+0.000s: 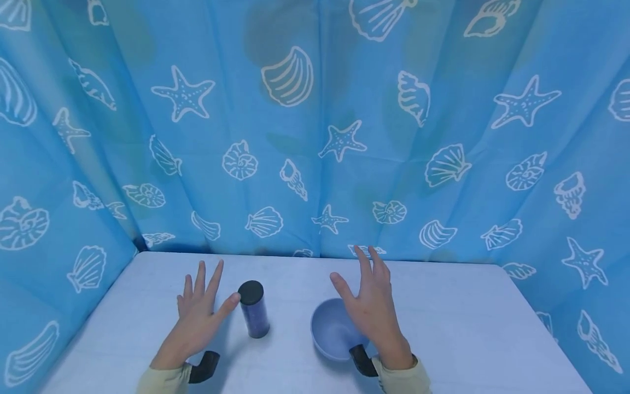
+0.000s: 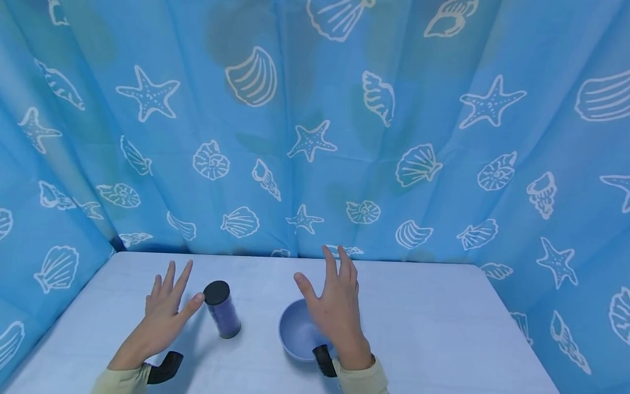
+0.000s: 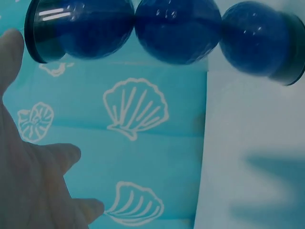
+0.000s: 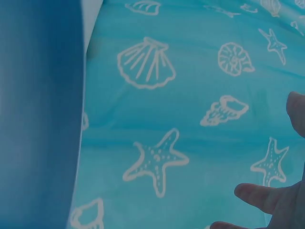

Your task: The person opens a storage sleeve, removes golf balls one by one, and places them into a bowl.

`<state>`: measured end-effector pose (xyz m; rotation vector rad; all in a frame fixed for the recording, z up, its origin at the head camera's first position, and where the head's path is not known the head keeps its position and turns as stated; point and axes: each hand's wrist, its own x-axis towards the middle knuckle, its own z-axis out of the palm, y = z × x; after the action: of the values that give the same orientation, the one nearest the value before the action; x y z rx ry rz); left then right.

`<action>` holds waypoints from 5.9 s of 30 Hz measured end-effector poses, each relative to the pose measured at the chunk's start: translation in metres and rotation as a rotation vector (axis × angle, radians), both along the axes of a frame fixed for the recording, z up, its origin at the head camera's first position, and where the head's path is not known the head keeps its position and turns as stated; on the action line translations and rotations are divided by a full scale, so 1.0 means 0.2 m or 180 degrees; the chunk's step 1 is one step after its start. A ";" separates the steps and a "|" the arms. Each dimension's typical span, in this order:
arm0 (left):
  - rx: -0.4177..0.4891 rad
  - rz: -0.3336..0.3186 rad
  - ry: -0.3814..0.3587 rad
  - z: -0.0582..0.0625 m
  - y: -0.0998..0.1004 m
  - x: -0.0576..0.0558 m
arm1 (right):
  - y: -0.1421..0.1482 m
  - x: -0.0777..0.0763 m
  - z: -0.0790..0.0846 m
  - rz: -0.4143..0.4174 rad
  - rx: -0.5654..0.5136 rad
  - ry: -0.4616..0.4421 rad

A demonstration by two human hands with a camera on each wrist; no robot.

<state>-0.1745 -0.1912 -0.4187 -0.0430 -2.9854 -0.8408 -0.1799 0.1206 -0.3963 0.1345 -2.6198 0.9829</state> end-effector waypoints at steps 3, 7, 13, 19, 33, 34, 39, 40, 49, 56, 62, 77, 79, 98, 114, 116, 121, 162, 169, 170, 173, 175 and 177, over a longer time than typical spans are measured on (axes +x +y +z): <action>0.0069 -0.0085 -0.0063 -0.01 0.01 0.00 | -0.05 0.01 0.00 0.0060 -0.0061 -0.0012; 0.0158 -0.0220 -0.0194 -0.02 0.02 0.00 | -0.13 0.01 0.00 0.0117 -0.0100 -0.0069; 0.0267 -0.0408 -0.0315 -0.04 0.06 0.00 | -0.23 0.03 0.00 0.0227 -0.0208 -0.0048; 0.0308 -0.0479 -0.0288 -0.07 0.10 0.00 | -0.31 0.05 -0.02 0.0359 -0.0265 -0.0006; 0.0702 -0.0634 -0.0086 -0.14 0.13 -0.01 | -0.42 0.07 -0.07 0.0566 -0.0219 -0.0054; 0.0758 -0.0624 -0.0098 -0.14 0.13 -0.02 | -0.43 0.07 -0.07 0.0596 -0.0244 -0.0063; 0.0995 -0.0532 -0.0202 -0.15 0.14 -0.03 | -0.45 0.08 -0.08 0.0734 -0.0295 -0.0086; 0.1041 -0.0526 -0.0203 -0.16 0.14 -0.03 | -0.46 0.08 -0.08 0.0754 -0.0299 -0.0080; 0.1152 -0.0616 -0.0072 -0.17 0.13 -0.04 | -0.49 0.10 -0.10 0.0885 -0.0450 0.0078; 0.1046 -0.0675 -0.0004 -0.16 0.15 -0.04 | -0.50 0.11 -0.10 0.0871 -0.0526 0.0123; 0.0956 -0.0660 0.0072 -0.14 0.16 -0.04 | -0.51 0.12 -0.09 0.0874 -0.0613 0.0009; 0.0678 -0.0574 0.0102 -0.09 0.21 -0.01 | -0.51 0.12 -0.08 0.0993 -0.0726 0.0009; 0.0672 -0.0575 0.0132 -0.09 0.21 0.00 | -0.51 0.12 -0.08 0.0985 -0.0717 0.0018; 0.0372 -0.0595 0.0507 -0.08 0.22 0.02 | -0.52 0.12 -0.09 0.0881 -0.0814 0.0065; 0.0258 -0.0587 0.0443 -0.05 0.22 0.04 | -0.53 0.13 -0.07 0.0888 -0.0717 0.0035; 0.0251 -0.0607 0.0436 -0.05 0.22 0.04 | -0.52 0.13 -0.07 0.0905 -0.0716 0.0024; 0.0167 -0.0651 0.0404 -0.04 0.22 0.04 | -0.52 0.13 -0.07 0.0925 -0.0685 -0.0047; 0.0069 -0.1110 0.0419 -0.02 0.19 0.05 | -0.44 0.10 -0.05 0.1424 -0.0277 0.0533; 0.0178 -0.1230 0.0373 -0.02 0.18 0.05 | -0.43 0.09 -0.05 0.1596 -0.0186 0.0591; 0.0188 -0.1246 0.0351 -0.02 0.17 0.05 | -0.43 0.09 -0.05 0.1618 -0.0176 0.0596; 0.0213 -0.1293 0.0281 -0.01 0.17 0.05 | -0.42 0.09 -0.06 0.1690 -0.0164 0.0617; 0.0229 -0.1310 0.0235 -0.01 0.17 0.05 | -0.42 0.09 -0.06 0.1719 -0.0135 0.0644; 0.0238 -0.1316 0.0197 -0.01 0.16 0.05 | -0.42 0.09 -0.06 0.1745 -0.0119 0.0658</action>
<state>-0.1640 -0.1584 -0.4197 -0.6895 -2.9241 -0.9598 -0.1629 0.0365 -0.4078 0.9310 -2.4120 1.1091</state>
